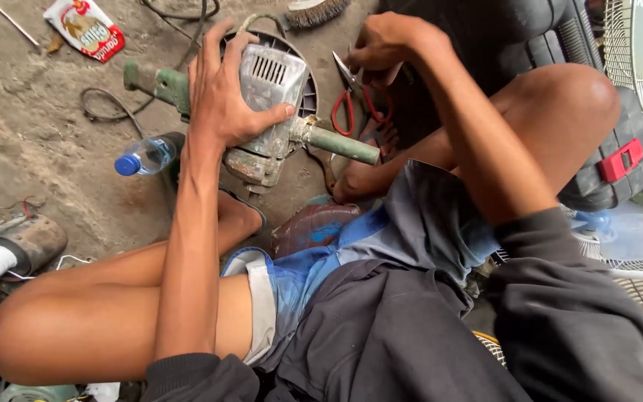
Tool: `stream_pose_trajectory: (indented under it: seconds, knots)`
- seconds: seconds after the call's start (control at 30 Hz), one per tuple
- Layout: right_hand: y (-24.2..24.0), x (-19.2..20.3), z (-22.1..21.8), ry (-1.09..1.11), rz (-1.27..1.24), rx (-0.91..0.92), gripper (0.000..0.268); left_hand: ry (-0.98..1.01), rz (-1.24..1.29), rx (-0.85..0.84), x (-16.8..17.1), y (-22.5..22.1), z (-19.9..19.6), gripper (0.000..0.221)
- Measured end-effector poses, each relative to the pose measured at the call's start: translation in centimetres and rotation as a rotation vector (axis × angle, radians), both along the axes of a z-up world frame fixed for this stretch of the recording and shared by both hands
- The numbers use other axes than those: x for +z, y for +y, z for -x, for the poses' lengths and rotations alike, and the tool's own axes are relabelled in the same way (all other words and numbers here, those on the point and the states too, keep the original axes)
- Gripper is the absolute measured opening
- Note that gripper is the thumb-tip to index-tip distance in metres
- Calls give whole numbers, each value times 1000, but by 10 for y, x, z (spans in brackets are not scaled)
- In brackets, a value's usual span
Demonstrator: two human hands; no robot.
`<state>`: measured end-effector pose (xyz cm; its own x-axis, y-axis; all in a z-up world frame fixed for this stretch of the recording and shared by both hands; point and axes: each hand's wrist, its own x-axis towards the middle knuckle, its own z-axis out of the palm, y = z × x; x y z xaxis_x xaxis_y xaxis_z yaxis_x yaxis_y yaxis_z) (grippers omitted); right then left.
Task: A person is sitting on the floor disassembling a large power tool, likely a rotary hammer, using a screwdriver and pliers to remove components.
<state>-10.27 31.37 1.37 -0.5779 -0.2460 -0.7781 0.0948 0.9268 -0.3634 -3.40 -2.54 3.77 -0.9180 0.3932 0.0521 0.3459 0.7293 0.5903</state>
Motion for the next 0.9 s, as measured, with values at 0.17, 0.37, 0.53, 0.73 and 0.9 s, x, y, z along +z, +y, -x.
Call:
stream_pose_trajectory:
  seconds: [0.17,0.37,0.53,0.73,0.9]
  knots:
    - [-43,86,-40,-85,318,308,69,68,-4,-84,2,1,5,110]
    - [-39,26,-77,-61,827,-47,30,113,-58,-102,10,4,6,104]
    - [-49,30,-112,37,626,-275,29,138,-28,-70,11,10,-3,105]
    - [-63,12,-131,122,474,-534,28,175,1,-21,20,22,-8,98]
    - [-68,10,-132,75,422,-564,29,176,53,3,9,20,-11,100]
